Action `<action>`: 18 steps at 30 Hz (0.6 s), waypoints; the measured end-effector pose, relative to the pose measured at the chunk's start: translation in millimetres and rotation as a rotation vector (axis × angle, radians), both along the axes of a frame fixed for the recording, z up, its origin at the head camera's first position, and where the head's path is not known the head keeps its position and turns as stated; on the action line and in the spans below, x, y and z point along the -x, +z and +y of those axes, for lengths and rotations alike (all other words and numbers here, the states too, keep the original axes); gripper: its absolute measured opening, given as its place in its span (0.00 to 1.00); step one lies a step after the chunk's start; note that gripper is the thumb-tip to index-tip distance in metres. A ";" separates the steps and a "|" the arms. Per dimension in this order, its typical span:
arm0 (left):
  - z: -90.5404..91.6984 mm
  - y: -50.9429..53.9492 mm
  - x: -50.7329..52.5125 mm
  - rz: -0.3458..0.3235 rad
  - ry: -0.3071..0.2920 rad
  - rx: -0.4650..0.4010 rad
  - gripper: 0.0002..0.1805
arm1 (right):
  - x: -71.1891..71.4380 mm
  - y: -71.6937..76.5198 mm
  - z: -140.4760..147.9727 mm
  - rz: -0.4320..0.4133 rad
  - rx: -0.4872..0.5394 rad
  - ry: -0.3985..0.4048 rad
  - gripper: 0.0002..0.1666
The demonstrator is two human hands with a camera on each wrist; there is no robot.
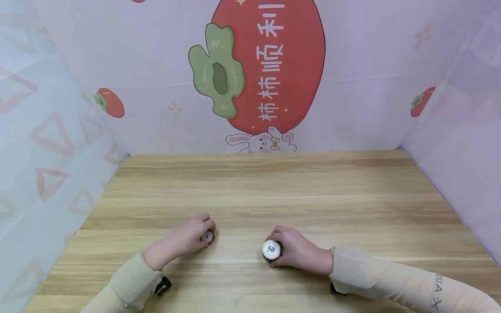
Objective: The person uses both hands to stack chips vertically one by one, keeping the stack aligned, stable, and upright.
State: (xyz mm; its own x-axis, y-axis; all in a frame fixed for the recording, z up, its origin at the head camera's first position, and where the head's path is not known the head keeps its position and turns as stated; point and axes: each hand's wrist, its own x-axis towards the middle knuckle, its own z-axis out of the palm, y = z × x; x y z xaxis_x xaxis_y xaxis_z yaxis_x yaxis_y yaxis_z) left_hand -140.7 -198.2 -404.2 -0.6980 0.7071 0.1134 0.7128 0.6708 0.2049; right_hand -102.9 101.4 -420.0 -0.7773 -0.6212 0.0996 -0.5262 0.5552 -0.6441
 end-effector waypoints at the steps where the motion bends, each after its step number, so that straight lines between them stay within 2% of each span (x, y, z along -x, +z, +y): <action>1: 0.3 0.0 -0.2 0.009 0.000 0.001 0.12 | 0.0 0.0 0.0 0.001 -0.002 -0.001 0.22; 4: 1.4 0.8 -0.2 0.018 0.003 0.008 0.14 | 0.4 -0.3 0.1 0.008 -0.005 -0.003 0.22; 9: 4.9 5.0 -1.1 -0.009 0.011 0.018 0.12 | 0.6 -0.3 0.1 0.008 -0.003 0.000 0.23; 18: 11.7 15.9 -4.1 -0.083 -0.070 0.014 0.13 | -0.5 0.5 0.2 -0.001 0.000 -0.001 0.22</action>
